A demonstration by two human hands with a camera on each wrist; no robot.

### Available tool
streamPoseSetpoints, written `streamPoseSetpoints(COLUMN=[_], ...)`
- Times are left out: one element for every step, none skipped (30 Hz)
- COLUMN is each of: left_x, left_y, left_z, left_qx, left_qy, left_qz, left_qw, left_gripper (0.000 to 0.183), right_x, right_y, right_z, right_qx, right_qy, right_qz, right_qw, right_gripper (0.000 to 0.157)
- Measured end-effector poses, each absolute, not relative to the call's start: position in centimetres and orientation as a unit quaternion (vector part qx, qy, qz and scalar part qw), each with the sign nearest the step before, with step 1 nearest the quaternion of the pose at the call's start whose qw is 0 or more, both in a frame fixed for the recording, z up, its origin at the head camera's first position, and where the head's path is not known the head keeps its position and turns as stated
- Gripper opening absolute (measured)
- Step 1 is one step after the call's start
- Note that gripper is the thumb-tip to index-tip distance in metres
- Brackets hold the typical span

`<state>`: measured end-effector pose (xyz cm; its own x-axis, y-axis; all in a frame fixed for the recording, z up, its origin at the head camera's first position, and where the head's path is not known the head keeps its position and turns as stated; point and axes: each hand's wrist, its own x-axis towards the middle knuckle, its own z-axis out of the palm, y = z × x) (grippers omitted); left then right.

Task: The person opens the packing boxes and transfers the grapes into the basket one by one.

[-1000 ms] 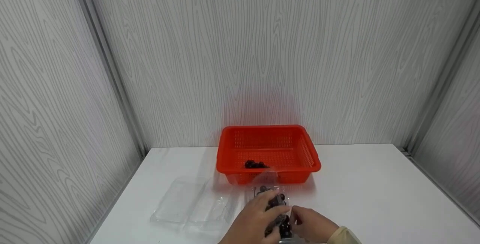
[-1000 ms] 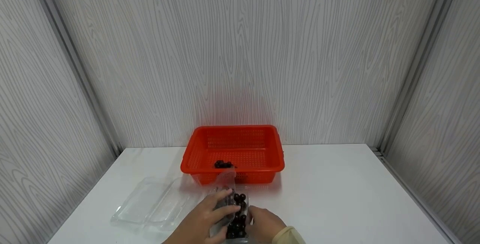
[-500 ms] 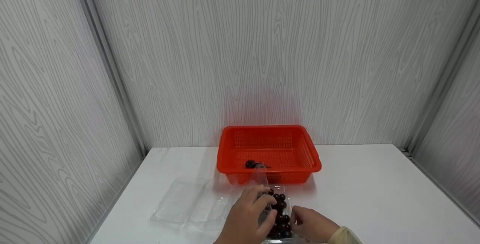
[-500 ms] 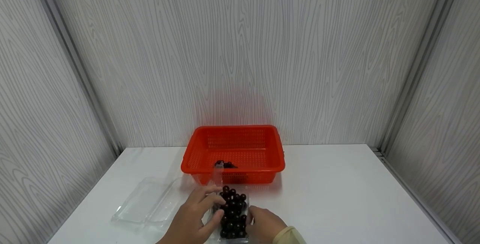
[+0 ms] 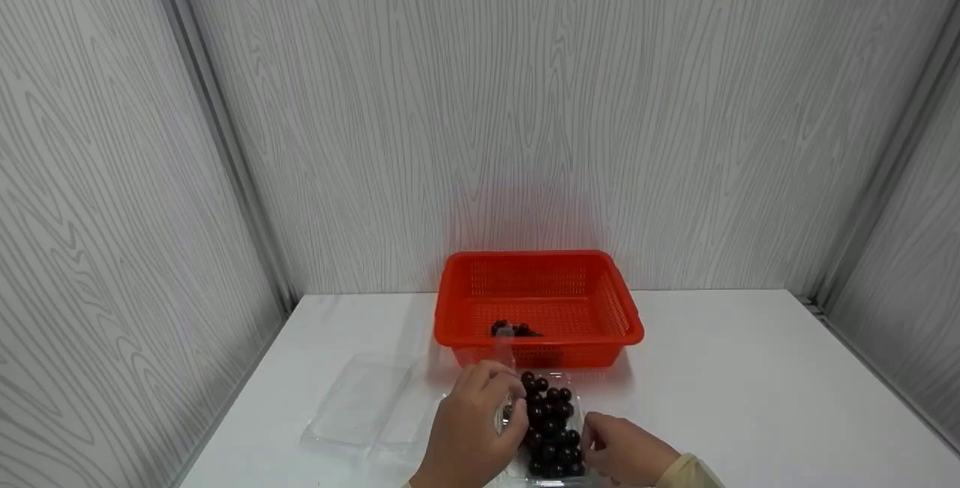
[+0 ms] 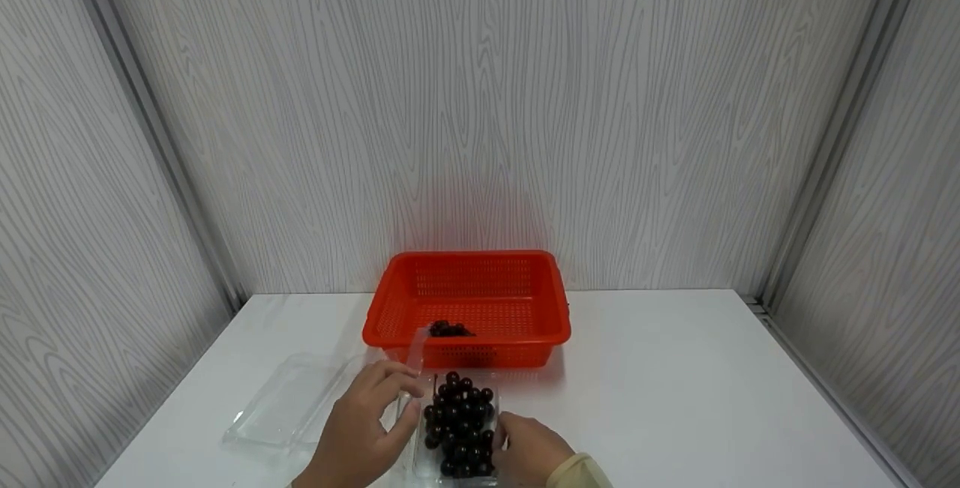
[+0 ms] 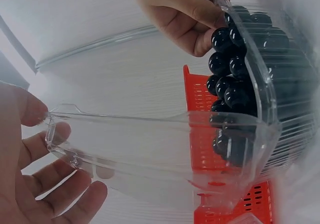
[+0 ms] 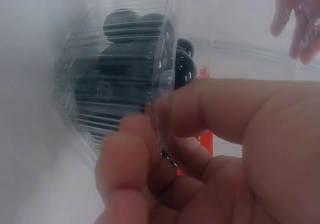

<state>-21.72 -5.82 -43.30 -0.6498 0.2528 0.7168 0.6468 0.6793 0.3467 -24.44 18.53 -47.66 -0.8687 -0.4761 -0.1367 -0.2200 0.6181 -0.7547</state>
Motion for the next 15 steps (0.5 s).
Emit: streamPoseSetpoints(left_x=[-21.7, -21.8, -21.8, -21.8, -21.8, -21.9, -21.9, -21.9, -21.8, -21.8, -21.7, -21.7, -21.6, -21.6, -21.5], left_y=[-5.9, -6.1, -6.2, -6.4, -6.5, -6.7, -6.8, -6.9, -7.1, -7.2, -7.3, -7.4, -7.5, -7.6, -7.7], left_z=[-43.2, -43.1, -43.0, -43.0, -42.9, -42.8, -42.7, -42.6, -42.5, -42.3, -42.2, -42.1, -41.9, -41.8, -41.7], left_qx=[-0.259, -0.255, -0.252, -0.25, -0.246, -0.244, -0.241, -0.238, -0.234, -0.231, -0.226, -0.222, -0.215, -0.205, -0.196], left_qy=[-0.855, -0.855, -0.854, -0.853, -0.854, -0.855, -0.856, -0.858, -0.86, -0.863, -0.866, -0.869, -0.872, -0.878, -0.881], left_qz=[-0.304, -0.305, -0.307, -0.308, -0.306, -0.304, -0.301, -0.298, -0.296, -0.296, -0.295, -0.297, -0.299, -0.301, -0.303], left_qw=[0.331, 0.335, 0.337, 0.34, 0.341, 0.343, 0.345, 0.344, 0.342, 0.338, 0.334, 0.329, 0.321, 0.312, 0.305], left_gripper=[0.005, 0.007, 0.009, 0.011, 0.012, 0.012, 0.013, 0.012, 0.012, 0.011, 0.011, 0.012, 0.013, 0.014, 0.017], right_x=[-24.4, -24.4, -24.4, -24.4, -24.4, -24.5, -24.5, -24.5, -24.5, -24.5, -24.5, -24.5, -24.5, -24.5, -24.5], right_y=[18.5, 18.5, 18.5, 18.6, 18.6, 18.6, 18.6, 18.6, 18.6, 18.6, 18.6, 18.6, 18.6, 18.6, 18.6], right_z=[-47.7, -47.7, -47.7, -47.7, -47.7, -47.7, -47.7, -47.7, -47.7, -47.7, -47.6, -47.6, -47.6, -47.7, -47.7], right_qx=[-0.201, -0.203, -0.204, -0.204, -0.204, -0.204, -0.205, -0.205, -0.205, -0.205, -0.204, -0.202, -0.2, -0.198, -0.197], right_qy=[0.884, 0.883, 0.883, 0.883, 0.883, 0.883, 0.883, 0.883, 0.882, 0.882, 0.881, 0.881, 0.881, 0.88, 0.88], right_qz=[-0.389, -0.391, -0.391, -0.39, -0.39, -0.39, -0.39, -0.39, -0.39, -0.391, -0.393, -0.393, -0.394, -0.396, -0.396], right_qw=[0.162, 0.163, 0.164, 0.164, 0.164, 0.165, 0.165, 0.165, 0.166, 0.167, 0.168, 0.169, 0.17, 0.171, 0.171], right_gripper=[0.011, 0.011, 0.011, 0.011, 0.011, 0.011, 0.011, 0.011, 0.011, 0.01, 0.01, 0.011, 0.011, 0.011, 0.011])
